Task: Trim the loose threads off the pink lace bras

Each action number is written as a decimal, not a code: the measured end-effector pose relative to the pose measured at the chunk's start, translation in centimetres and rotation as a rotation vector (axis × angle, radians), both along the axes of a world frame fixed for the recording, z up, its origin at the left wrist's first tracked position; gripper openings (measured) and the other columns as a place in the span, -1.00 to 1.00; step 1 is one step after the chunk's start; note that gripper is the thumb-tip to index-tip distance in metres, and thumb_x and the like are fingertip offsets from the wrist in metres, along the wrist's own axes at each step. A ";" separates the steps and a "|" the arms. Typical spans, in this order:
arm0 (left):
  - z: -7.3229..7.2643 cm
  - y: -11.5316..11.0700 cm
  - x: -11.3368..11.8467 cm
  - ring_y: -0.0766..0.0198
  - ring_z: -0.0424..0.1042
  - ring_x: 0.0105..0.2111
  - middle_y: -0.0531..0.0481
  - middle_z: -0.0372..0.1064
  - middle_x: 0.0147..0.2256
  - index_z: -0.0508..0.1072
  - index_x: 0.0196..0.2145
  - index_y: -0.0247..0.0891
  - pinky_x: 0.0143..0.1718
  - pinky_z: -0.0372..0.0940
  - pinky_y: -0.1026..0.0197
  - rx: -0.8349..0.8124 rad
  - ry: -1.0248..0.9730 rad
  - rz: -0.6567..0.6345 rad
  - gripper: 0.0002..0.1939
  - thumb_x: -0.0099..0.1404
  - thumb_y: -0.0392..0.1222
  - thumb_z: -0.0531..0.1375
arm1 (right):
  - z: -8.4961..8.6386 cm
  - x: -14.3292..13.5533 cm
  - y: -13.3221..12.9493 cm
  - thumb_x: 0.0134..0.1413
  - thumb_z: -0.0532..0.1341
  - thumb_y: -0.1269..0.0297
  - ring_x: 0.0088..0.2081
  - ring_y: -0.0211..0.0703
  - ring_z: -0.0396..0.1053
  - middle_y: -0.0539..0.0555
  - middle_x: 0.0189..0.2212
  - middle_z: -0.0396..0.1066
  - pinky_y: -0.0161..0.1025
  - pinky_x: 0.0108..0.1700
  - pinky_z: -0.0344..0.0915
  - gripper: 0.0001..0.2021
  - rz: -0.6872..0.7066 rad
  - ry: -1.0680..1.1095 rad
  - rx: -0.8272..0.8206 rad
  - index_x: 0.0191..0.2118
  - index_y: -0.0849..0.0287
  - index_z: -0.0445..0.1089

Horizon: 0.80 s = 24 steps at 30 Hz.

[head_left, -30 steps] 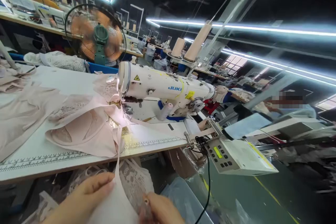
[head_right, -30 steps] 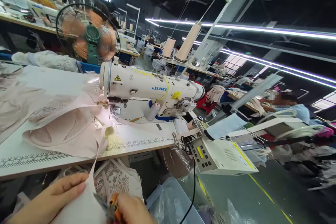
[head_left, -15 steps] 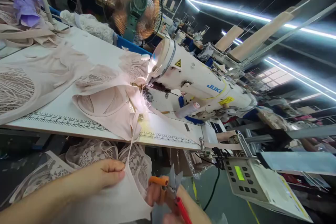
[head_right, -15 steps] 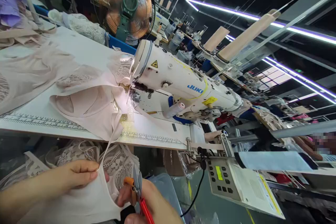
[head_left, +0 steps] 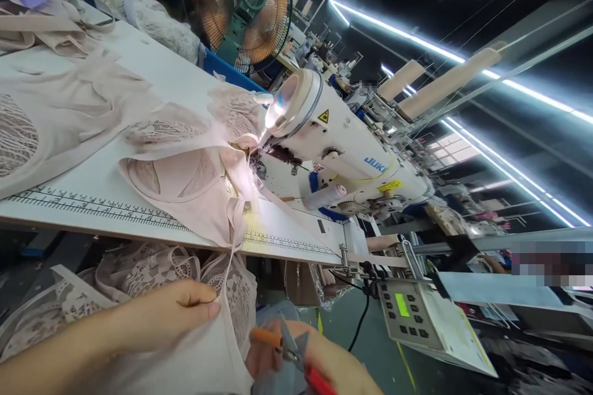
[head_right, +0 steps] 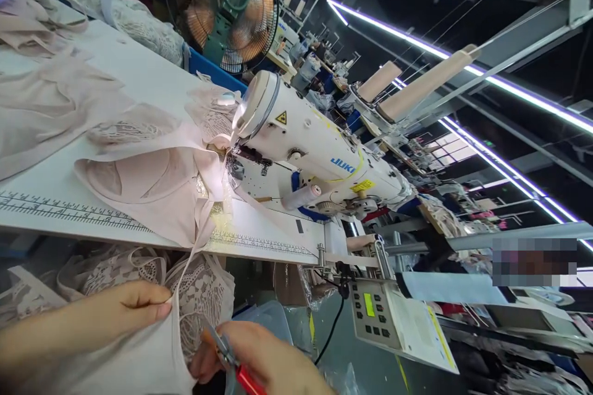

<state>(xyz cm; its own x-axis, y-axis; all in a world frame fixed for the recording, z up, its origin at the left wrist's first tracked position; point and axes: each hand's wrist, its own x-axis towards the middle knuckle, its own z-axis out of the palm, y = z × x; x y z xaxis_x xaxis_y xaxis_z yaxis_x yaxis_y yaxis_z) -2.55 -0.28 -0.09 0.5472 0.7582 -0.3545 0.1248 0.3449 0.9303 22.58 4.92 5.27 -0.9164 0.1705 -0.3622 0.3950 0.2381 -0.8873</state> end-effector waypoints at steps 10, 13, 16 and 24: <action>0.3 -1.6 0.9 0.17 0.34 -0.41 0.00 0.28 -0.45 0.11 -0.56 -0.19 -0.35 0.12 0.20 0.364 0.484 0.127 -0.64 0.34 -0.03 -0.16 | 1.7 -0.9 6.5 0.02 0.02 -0.33 -0.48 -0.26 0.17 -0.03 -0.49 0.22 -0.35 -0.48 0.11 -0.41 0.159 -0.384 0.241 -0.36 0.22 0.27; 0.6 -1.8 0.8 0.15 0.36 -0.41 -0.02 0.33 -0.45 0.13 -0.55 -0.19 -0.35 0.11 0.19 0.376 0.518 0.114 -0.65 0.34 -0.05 -0.16 | 2.1 -2.3 7.0 0.02 0.13 -0.22 -0.47 -0.26 0.18 -0.05 -0.50 0.20 -0.36 -0.47 0.09 -0.51 0.214 -0.426 0.276 -0.37 0.21 0.28; 0.7 -1.9 0.7 0.15 0.37 -0.41 -0.02 0.35 -0.44 0.16 -0.55 -0.19 -0.36 0.11 0.20 0.370 0.520 0.105 -0.66 0.34 -0.08 -0.14 | 2.9 -3.9 7.2 -0.01 0.19 -0.19 -0.48 -0.28 0.16 -0.08 -0.52 0.17 -0.36 -0.48 0.06 -0.54 0.245 -0.471 0.343 -0.43 0.19 0.24; -0.4 -1.8 -0.2 0.19 0.35 -0.46 -0.01 0.33 -0.48 0.23 -0.56 -0.21 -0.40 0.15 0.24 0.366 0.477 0.134 -0.63 0.35 -0.06 -0.11 | 3.4 -4.6 7.7 -0.18 0.32 -0.20 -0.58 -0.35 0.03 -0.15 -0.66 0.06 -0.37 -0.54 -0.06 -0.47 0.099 -0.575 0.309 -0.55 0.16 0.13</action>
